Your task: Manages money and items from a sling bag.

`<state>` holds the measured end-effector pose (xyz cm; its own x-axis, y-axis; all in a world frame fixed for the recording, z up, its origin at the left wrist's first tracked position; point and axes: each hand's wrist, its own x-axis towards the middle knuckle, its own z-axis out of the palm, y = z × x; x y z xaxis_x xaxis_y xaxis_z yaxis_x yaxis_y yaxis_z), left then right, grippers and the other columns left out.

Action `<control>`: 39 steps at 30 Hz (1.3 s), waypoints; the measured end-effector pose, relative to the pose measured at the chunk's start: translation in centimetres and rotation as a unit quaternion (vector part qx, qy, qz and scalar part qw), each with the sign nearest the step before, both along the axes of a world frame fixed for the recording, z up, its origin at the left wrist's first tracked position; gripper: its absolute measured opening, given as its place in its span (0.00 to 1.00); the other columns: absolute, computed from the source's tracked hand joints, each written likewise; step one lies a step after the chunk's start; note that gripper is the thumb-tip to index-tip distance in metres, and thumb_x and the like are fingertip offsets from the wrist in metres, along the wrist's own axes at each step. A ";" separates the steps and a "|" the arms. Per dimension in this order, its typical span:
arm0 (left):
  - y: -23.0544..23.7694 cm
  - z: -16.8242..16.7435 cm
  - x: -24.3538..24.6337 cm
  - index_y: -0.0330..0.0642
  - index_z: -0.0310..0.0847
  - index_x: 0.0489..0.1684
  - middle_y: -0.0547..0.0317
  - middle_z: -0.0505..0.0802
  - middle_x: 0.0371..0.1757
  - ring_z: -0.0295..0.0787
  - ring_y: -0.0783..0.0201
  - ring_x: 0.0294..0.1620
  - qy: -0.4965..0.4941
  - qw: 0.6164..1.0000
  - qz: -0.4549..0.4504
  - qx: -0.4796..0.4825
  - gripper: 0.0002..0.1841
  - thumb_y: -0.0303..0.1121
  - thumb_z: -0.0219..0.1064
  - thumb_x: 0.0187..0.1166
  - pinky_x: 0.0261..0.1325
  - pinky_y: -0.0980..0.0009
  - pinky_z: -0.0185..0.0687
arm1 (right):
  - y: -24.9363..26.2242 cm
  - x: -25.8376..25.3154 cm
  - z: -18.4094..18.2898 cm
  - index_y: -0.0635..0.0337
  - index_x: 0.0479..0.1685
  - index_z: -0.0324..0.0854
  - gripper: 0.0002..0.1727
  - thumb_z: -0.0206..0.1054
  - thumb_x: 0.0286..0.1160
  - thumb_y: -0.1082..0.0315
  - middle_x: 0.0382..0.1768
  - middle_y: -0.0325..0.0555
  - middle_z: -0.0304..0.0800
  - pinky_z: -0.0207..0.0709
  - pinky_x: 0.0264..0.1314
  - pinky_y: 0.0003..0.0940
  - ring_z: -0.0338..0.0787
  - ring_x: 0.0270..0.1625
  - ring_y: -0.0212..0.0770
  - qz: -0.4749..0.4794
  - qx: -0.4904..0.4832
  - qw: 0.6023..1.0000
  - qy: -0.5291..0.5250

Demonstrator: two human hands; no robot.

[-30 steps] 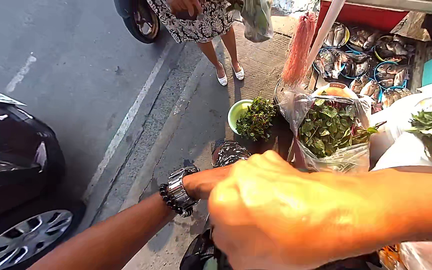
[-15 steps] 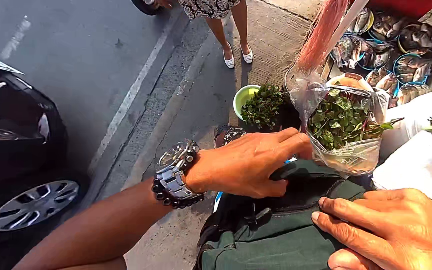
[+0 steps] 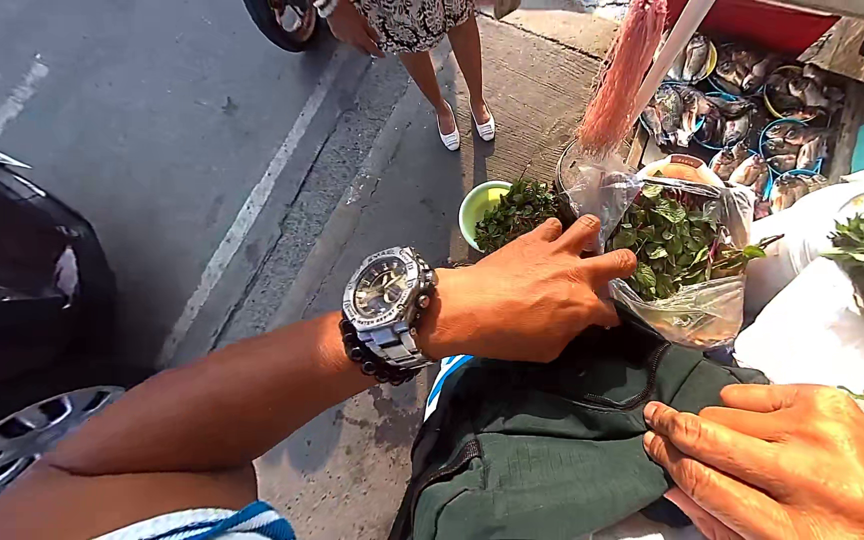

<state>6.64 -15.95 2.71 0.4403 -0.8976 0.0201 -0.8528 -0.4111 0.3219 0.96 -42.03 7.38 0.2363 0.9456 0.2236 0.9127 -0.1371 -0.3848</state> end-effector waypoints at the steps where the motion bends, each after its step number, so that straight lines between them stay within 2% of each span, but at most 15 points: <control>1: -0.6 0.4 -0.1 0.63 0.93 0.53 0.58 0.82 0.77 0.74 0.42 0.73 -0.008 0.999 -0.011 0.042 0.16 0.35 0.60 0.78 0.59 0.48 0.74 | 0.2 -0.1 -0.1 0.58 0.38 0.87 0.12 0.59 0.85 0.66 0.36 0.48 0.92 0.61 0.22 0.33 0.75 0.22 0.40 -0.001 0.014 1.000 -0.002; 4: -2.4 0.7 -0.6 0.55 0.93 0.46 0.56 0.80 0.80 0.71 0.38 0.78 -0.020 0.993 -0.042 0.112 0.11 0.29 0.65 0.75 0.64 0.39 0.71 | 0.6 -0.3 -0.4 0.59 0.35 0.86 0.12 0.58 0.84 0.68 0.34 0.47 0.91 0.61 0.22 0.32 0.76 0.22 0.39 0.006 0.046 0.999 -0.009; 7: -3.5 -0.9 -1.4 0.43 0.91 0.42 0.56 0.86 0.73 0.74 0.41 0.79 -0.039 0.992 -0.060 0.108 0.14 0.24 0.56 0.82 0.69 0.35 0.66 | 0.7 -0.9 -1.0 0.59 0.34 0.86 0.13 0.57 0.84 0.69 0.30 0.46 0.88 0.60 0.21 0.32 0.75 0.21 0.39 0.001 0.057 0.998 -0.019; 9: -3.8 -1.8 -1.4 0.40 0.89 0.50 0.54 0.87 0.71 0.75 0.43 0.77 -0.028 0.989 -0.069 0.130 0.15 0.24 0.53 0.85 0.70 0.39 0.65 | 0.5 -1.5 -1.4 0.59 0.34 0.86 0.13 0.57 0.84 0.68 0.30 0.45 0.89 0.60 0.20 0.31 0.76 0.21 0.38 -0.019 0.053 0.998 -0.032; 14: -2.9 -1.6 -0.6 0.36 0.88 0.46 0.51 0.87 0.70 0.77 0.45 0.75 0.001 0.982 -0.121 0.145 0.13 0.20 0.55 0.81 0.65 0.46 0.74 | 0.0 -2.3 -1.9 0.57 0.33 0.85 0.13 0.57 0.85 0.67 0.30 0.45 0.89 0.60 0.19 0.31 0.76 0.20 0.38 -0.046 0.068 0.996 -0.031; 18: -1.8 -1.2 -0.2 0.43 0.91 0.46 0.51 0.90 0.64 0.83 0.46 0.69 0.009 0.992 -0.116 0.038 0.10 0.30 0.62 0.82 0.61 0.50 0.78 | -0.4 -2.1 -1.7 0.56 0.35 0.86 0.13 0.57 0.85 0.65 0.33 0.45 0.91 0.60 0.19 0.31 0.76 0.20 0.38 -0.059 0.068 0.995 -0.032; 21: -0.3 -0.3 -0.5 0.43 0.87 0.42 0.50 0.87 0.67 0.77 0.49 0.75 0.124 0.982 -0.072 -0.125 0.13 0.42 0.63 0.84 0.72 0.54 0.74 | -1.2 -1.5 -1.9 0.56 0.39 0.87 0.14 0.57 0.87 0.61 0.36 0.45 0.91 0.60 0.18 0.32 0.75 0.20 0.38 -0.068 0.072 0.995 0.018; 22: 0.1 0.1 -0.7 0.40 0.86 0.44 0.50 0.86 0.67 0.75 0.54 0.75 0.191 0.962 -0.048 -0.188 0.14 0.41 0.61 0.86 0.75 0.59 0.71 | -1.4 -1.1 -2.0 0.56 0.42 0.87 0.15 0.58 0.88 0.59 0.38 0.46 0.92 0.62 0.18 0.31 0.78 0.21 0.38 -0.073 0.080 0.993 0.050; 24: 0.6 0.4 -1.6 0.30 0.82 0.50 0.51 0.88 0.57 0.80 0.66 0.63 0.345 0.878 0.020 -0.332 0.15 0.37 0.59 0.90 0.67 0.70 0.74 | -1.7 -0.1 -1.9 0.57 0.51 0.87 0.17 0.60 0.88 0.53 0.44 0.47 0.92 0.70 0.24 0.26 0.85 0.29 0.34 -0.093 0.111 0.982 0.121; 27: 0.3 -0.5 -1.9 0.43 0.77 0.57 0.64 0.89 0.42 0.85 0.75 0.37 0.546 0.674 0.084 -0.491 0.10 0.38 0.55 0.92 0.39 0.79 0.82 | -1.6 2.0 -1.5 0.62 0.55 0.87 0.17 0.66 0.86 0.56 0.44 0.47 0.88 0.70 0.34 0.13 0.78 0.34 0.23 -0.145 0.186 0.950 0.206; 28: 0.1 -0.8 -1.8 0.46 0.78 0.59 0.65 0.89 0.41 0.85 0.74 0.34 0.589 0.615 0.085 -0.517 0.10 0.38 0.56 0.92 0.36 0.78 0.82 | -1.4 2.8 -1.5 0.63 0.53 0.87 0.16 0.65 0.86 0.57 0.42 0.44 0.87 0.68 0.33 0.10 0.75 0.33 0.19 -0.164 0.207 0.940 0.216; 30: -0.3 -1.2 -1.3 0.47 0.78 0.61 0.64 0.89 0.40 0.85 0.73 0.33 0.632 0.545 0.082 -0.544 0.10 0.37 0.56 0.91 0.36 0.78 0.82 | -1.1 4.3 -1.4 0.63 0.51 0.88 0.15 0.63 0.87 0.59 0.38 0.38 0.87 0.67 0.31 0.08 0.74 0.31 0.15 -0.199 0.230 0.927 0.220; 34: -1.4 -1.4 -0.3 0.44 0.76 0.60 0.62 0.88 0.40 0.84 0.72 0.32 0.670 0.487 0.122 -0.548 0.15 0.33 0.44 0.90 0.36 0.78 0.81 | 0.1 7.1 -1.5 0.60 0.51 0.91 0.15 0.64 0.85 0.59 0.38 0.32 0.89 0.72 0.30 0.07 0.76 0.30 0.12 -0.277 0.230 0.920 0.157; 36: -1.9 -1.6 0.1 0.44 0.77 0.58 0.62 0.87 0.39 0.83 0.72 0.32 0.674 0.480 0.147 -0.542 0.16 0.33 0.41 0.90 0.36 0.78 0.81 | 0.9 8.5 -1.8 0.59 0.58 0.90 0.17 0.65 0.83 0.59 0.44 0.35 0.90 0.76 0.33 0.09 0.80 0.32 0.15 -0.288 0.202 0.927 0.132; 39: -2.6 -2.1 0.5 0.45 0.77 0.51 0.62 0.85 0.39 0.83 0.71 0.34 0.671 0.481 0.158 -0.542 0.18 0.38 0.39 0.92 0.38 0.77 0.80 | 2.3 10.0 -2.7 0.53 0.64 0.89 0.18 0.67 0.80 0.58 0.40 0.32 0.85 0.74 0.31 0.12 0.78 0.31 0.17 -0.283 0.151 0.938 0.133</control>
<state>7.14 -18.55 0.60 0.8197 -0.5654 -0.0919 0.4727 0.5771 0.6660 10.95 -39.76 4.69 0.7661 0.5556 0.3231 0.5932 -0.4179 -0.6881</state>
